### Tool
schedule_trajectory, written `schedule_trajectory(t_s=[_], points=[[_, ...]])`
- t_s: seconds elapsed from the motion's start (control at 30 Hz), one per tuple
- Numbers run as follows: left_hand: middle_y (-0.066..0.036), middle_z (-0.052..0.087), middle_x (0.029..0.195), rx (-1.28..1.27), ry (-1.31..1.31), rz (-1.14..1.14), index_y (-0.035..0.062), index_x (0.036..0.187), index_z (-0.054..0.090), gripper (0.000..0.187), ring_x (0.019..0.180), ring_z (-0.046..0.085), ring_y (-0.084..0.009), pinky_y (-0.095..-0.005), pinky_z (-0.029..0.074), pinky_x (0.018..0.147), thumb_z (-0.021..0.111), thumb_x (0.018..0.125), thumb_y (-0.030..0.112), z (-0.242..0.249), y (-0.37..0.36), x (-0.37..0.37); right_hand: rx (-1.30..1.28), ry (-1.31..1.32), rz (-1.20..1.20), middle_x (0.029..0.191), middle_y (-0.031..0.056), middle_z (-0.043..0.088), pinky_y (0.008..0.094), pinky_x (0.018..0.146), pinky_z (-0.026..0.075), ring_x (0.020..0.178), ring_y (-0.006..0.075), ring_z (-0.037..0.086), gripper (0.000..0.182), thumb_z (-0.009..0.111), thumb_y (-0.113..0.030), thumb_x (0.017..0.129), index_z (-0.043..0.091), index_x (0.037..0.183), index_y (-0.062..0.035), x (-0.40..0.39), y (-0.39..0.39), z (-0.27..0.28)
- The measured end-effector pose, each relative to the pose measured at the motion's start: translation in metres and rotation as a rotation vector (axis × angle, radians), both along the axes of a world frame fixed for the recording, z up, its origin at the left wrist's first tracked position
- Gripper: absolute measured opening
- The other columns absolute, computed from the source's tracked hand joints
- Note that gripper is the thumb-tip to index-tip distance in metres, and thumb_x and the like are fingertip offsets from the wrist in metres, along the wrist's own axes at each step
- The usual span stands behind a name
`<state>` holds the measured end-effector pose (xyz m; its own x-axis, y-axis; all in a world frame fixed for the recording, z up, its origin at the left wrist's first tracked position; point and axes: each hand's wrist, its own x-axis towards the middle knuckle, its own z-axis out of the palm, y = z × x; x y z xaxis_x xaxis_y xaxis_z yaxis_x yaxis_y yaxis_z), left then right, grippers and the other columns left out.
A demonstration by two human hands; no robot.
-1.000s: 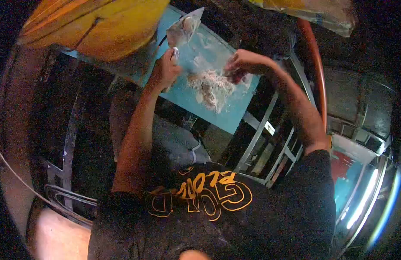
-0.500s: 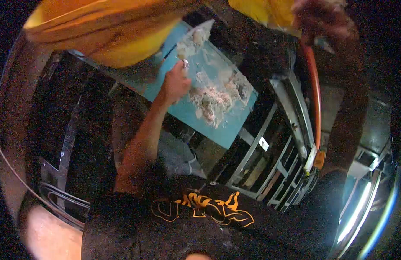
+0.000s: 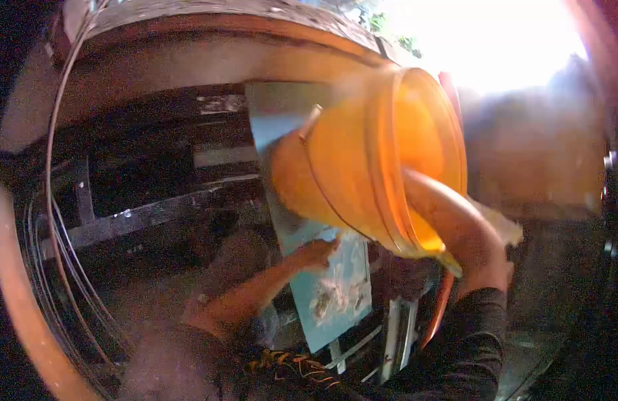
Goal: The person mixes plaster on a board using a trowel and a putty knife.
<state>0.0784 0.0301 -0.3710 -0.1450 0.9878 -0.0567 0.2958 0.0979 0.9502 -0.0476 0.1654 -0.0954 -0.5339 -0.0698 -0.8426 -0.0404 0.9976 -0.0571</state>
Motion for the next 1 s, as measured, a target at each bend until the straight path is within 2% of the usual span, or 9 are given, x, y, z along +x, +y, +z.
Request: schedule_trajectory(t_s=[0.07, 0.17, 0.33, 0.4, 0.5, 0.6, 0.8, 0.87, 1.0], points=[[-0.023, 0.061, 0.095, 0.094, 0.025, 0.081, -0.0009, 0.127, 0.037, 0.065, 0.092, 0.06, -0.0373, -0.0479, 0.049, 0.078, 0.058, 0.066, 0.008, 0.007, -0.005, -0.007, 0.003, -0.105, -0.066, 0.075, 0.0126, 0.061, 0.032, 0.053, 0.05, 0.058, 0.0195, 0.06, 0.02, 0.062, -0.017, 0.082, 0.059, 0.088, 0.001, -0.001, 0.005, -0.005], [-0.023, 0.061, 0.094, 0.051, -0.001, 0.005, -0.001, 0.126, 0.037, 0.067, 0.093, 0.06, -0.0372, -0.0483, 0.049, 0.078, 0.059, 0.064, 0.007, -0.003, -0.001, -0.009, -0.023, -0.211, -0.206, 0.072, 0.0133, 0.06, 0.0326, 0.051, 0.05, 0.055, 0.0204, 0.059, 0.02, 0.062, -0.017, 0.081, 0.059, 0.085, 0.0019, 0.001, 0.012, -0.012], [-0.022, 0.062, 0.088, -0.047, -0.055, -0.133, -0.0022, 0.112, 0.05, 0.048, 0.087, 0.062, -0.0379, -0.0494, 0.05, 0.07, 0.061, 0.067, 0.01, 0.025, -0.016, -0.027, -0.149, -0.349, -0.455, 0.067, 0.0144, 0.059, 0.0335, 0.047, 0.049, 0.051, 0.0219, 0.058, 0.021, 0.062, -0.017, 0.08, 0.059, 0.08, 0.0034, -0.007, 0.011, 0.002], [-0.022, 0.062, 0.085, 0.026, -0.062, -0.146, -0.0022, 0.108, 0.053, 0.043, 0.082, 0.063, -0.037, -0.048, 0.051, 0.066, 0.061, 0.068, 0.012, 0.017, -0.018, -0.015, -0.251, -0.403, -0.56, 0.065, 0.0148, 0.059, 0.0339, 0.046, 0.049, 0.049, 0.0224, 0.058, 0.022, 0.062, -0.017, 0.08, 0.059, 0.077, 0.004, -0.009, 0.007, 0.013], [-0.015, 0.062, 0.085, -0.051, -0.313, -0.229, 0.0041, 0.123, 0.048, 0.059, 0.07, 0.061, -0.0255, -0.0376, 0.05, 0.059, 0.062, 0.065, 0.011, 0.001, -0.008, 0.002, -0.47, -0.486, -0.696, 0.062, 0.0155, 0.058, 0.0345, 0.044, 0.049, 0.047, 0.0233, 0.057, 0.023, 0.063, -0.017, 0.079, 0.059, 0.074, 0.0049, -0.018, -0.002, 0.033], [-0.019, 0.064, 0.081, -0.116, -0.225, -0.281, -0.0007, 0.115, 0.052, 0.047, 0.06, 0.062, -0.0259, -0.0386, 0.049, 0.051, 0.062, 0.073, 0.017, 0.028, -0.017, -0.007, -0.725, -0.519, -0.779, 0.059, 0.0162, 0.058, 0.035, 0.042, 0.048, 0.044, 0.0242, 0.056, 0.024, 0.063, -0.017, 0.078, 0.059, 0.071, 0.0058, -0.017, -0.009, 0.064], [-0.018, 0.064, 0.078, -0.265, -0.271, -0.228, 0.0001, 0.125, 0.044, 0.059, 0.054, 0.061, -0.0219, -0.0357, 0.048, 0.047, 0.062, 0.07, 0.013, 0.047, -0.024, -0.016, -1.112, -0.398, -0.876, 0.055, 0.0169, 0.057, 0.035, 0.038, 0.047, 0.04, 0.0261, 0.055, 0.025, 0.063, -0.017, 0.078, 0.058, 0.071, 0.0059, 0.063, -0.003, 0.129], [-0.013, 0.06, 0.077, -0.211, -0.36, -0.171, 0.0067, 0.131, 0.039, 0.064, 0.05, 0.056, -0.0166, -0.033, 0.046, 0.041, 0.06, 0.071, 0.012, 0.04, -0.03, -0.014, -1.123, -0.285, -1.014, 0.055, 0.0175, 0.056, 0.0345, 0.038, 0.046, 0.038, 0.0262, 0.053, 0.023, 0.064, -0.016, 0.078, 0.057, 0.073, 0.0056, 0.106, -0.003, 0.133], [-0.012, 0.061, 0.073, -0.169, -0.261, -0.109, 0.0076, 0.13, 0.04, 0.06, 0.046, 0.055, -0.0191, -0.0337, 0.047, 0.041, 0.059, 0.073, 0.012, 0.035, -0.023, -0.005, -1.04, 0.056, -1.093, 0.072, 0.0182, 0.056, 0.0339, 0.046, 0.05, 0.054, 0.026, 0.06, 0.019, 0.064, -0.012, 0.08, 0.057, 0.08, 0.0055, 0.202, 0.01, 0.114]])
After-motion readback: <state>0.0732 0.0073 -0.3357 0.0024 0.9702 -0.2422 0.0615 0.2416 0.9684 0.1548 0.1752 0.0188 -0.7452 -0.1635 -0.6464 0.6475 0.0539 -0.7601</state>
